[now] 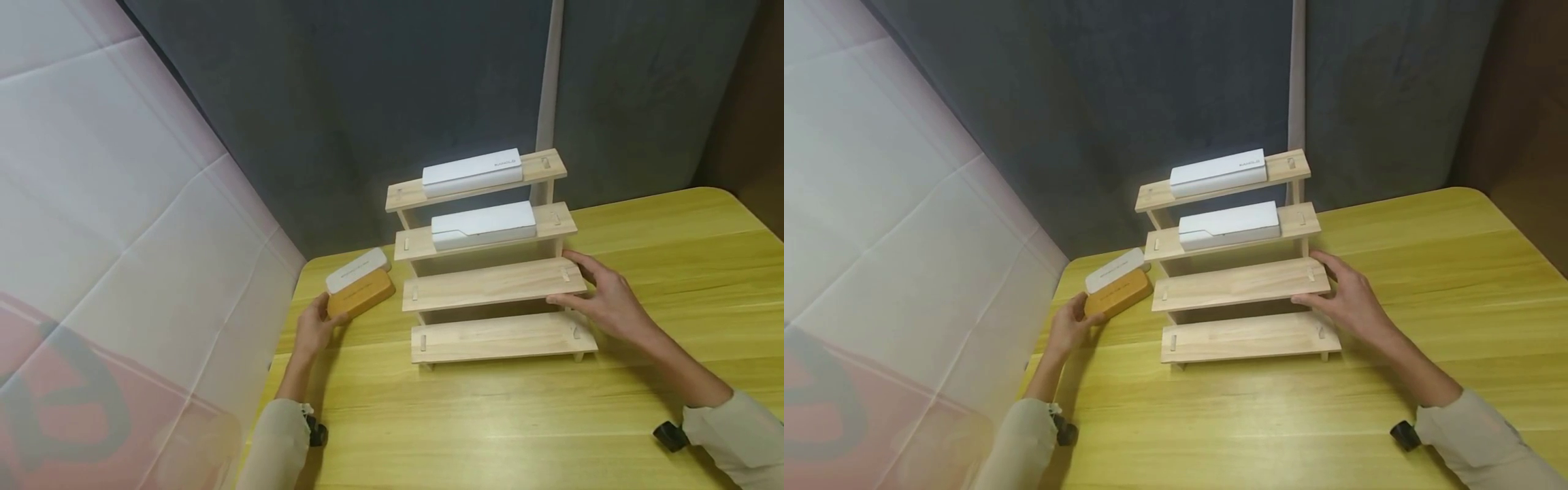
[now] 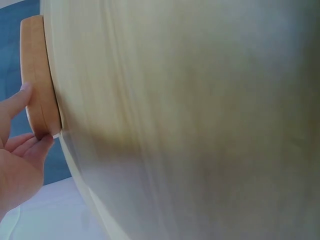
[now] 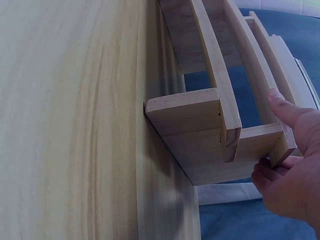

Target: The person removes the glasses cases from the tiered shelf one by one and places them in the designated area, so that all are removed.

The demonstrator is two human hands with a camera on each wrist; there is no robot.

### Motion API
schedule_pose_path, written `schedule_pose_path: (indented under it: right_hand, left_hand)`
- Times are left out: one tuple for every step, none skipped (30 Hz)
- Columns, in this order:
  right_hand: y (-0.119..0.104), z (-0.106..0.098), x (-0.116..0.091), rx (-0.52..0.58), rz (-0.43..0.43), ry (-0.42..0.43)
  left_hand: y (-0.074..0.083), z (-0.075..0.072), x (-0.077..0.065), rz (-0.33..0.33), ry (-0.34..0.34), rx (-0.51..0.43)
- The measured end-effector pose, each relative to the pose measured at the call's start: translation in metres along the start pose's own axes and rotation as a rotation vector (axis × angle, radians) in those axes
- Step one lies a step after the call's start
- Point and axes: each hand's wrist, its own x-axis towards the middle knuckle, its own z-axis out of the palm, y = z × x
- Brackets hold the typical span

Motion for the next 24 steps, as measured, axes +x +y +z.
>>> schedule_pose_path:
  right_hand:
    - [0.000, 0.000, 0.000, 0.000, 0.000, -0.001]
    - [0.000, 0.000, 0.000, -0.001, 0.000, -0.002]
    - [-0.001, 0.000, 0.000, 0.000, 0.001, -0.003]
    - [-0.001, 0.000, 0.000, 0.000, 0.003, -0.004]
    - [-0.001, 0.000, 0.000, -0.001, 0.005, -0.005]
    - [-0.001, 0.000, 0.000, -0.002, 0.008, -0.006]
    - [-0.002, 0.000, 0.000, -0.003, 0.010, -0.006]
    - [-0.002, 0.000, 0.000, -0.004, 0.011, -0.007]
    - [-0.002, 0.000, 0.000, -0.006, 0.012, -0.007]
    - [-0.002, 0.000, 0.000, -0.006, 0.012, -0.008]
    - [-0.002, 0.000, 0.000, -0.007, 0.010, -0.008]
    - [-0.002, 0.000, 0.000, -0.007, 0.009, -0.008]
    - [-0.002, 0.000, 0.000, -0.007, 0.006, -0.008]
    - [-0.001, 0.000, 0.000, -0.007, 0.003, -0.008]
    - [-0.001, 0.000, 0.000, -0.008, 0.000, -0.008]
    - [-0.001, 0.000, 0.000, -0.007, -0.003, -0.009]
    - [-0.001, 0.000, 0.000, -0.007, -0.006, -0.009]
    - [-0.001, 0.000, 0.000, -0.006, -0.008, -0.009]
    - [-0.001, 0.000, 0.000, -0.006, -0.008, -0.009]
    - [-0.001, 0.000, 0.001, -0.005, -0.008, -0.010]
    - [-0.001, 0.000, 0.001, -0.004, -0.007, -0.010]
    - [-0.001, 0.000, 0.000, -0.002, -0.004, -0.010]
    - [-0.001, 0.000, 0.000, -0.001, -0.001, -0.011]
    - [-0.001, 0.000, 0.000, -0.001, 0.002, -0.013]
  left_hand:
    - [-0.001, 0.000, 0.001, -0.003, -0.001, -0.001]
    - [-0.001, 0.000, 0.001, -0.002, -0.001, -0.001]
    - [-0.001, 0.000, 0.001, 0.000, -0.003, 0.003]
    - [-0.001, 0.000, 0.002, 0.003, -0.003, 0.011]
    - [-0.002, 0.000, 0.003, 0.008, -0.005, 0.019]
    - [-0.002, 0.000, 0.003, 0.012, -0.004, 0.028]
    - [-0.002, -0.001, 0.004, 0.016, -0.003, 0.035]
    - [-0.002, -0.001, 0.005, 0.021, -0.004, 0.044]
    - [-0.002, -0.001, 0.005, 0.022, -0.006, 0.054]
    - [-0.002, -0.001, 0.006, 0.024, -0.006, 0.063]
    - [-0.002, -0.001, 0.007, 0.025, -0.009, 0.069]
    - [-0.002, -0.001, 0.008, 0.025, -0.009, 0.078]
    - [-0.002, -0.001, 0.008, 0.024, -0.011, 0.086]
    - [-0.003, -0.001, 0.009, 0.023, -0.014, 0.094]
    - [-0.003, -0.002, 0.010, 0.023, -0.015, 0.100]
    - [-0.003, -0.002, 0.011, 0.022, -0.018, 0.105]
    - [-0.002, -0.002, 0.011, 0.019, -0.021, 0.109]
    - [-0.002, -0.002, 0.012, 0.017, -0.023, 0.111]
    - [-0.001, -0.002, 0.013, 0.015, -0.026, 0.113]
    - [-0.001, -0.002, 0.013, 0.013, -0.028, 0.115]
    - [0.000, -0.002, 0.014, 0.011, -0.031, 0.118]
    - [0.001, -0.002, 0.014, 0.009, -0.034, 0.120]
    - [0.001, -0.003, 0.015, 0.008, -0.036, 0.123]
    - [0.001, -0.003, 0.015, 0.007, -0.038, 0.125]
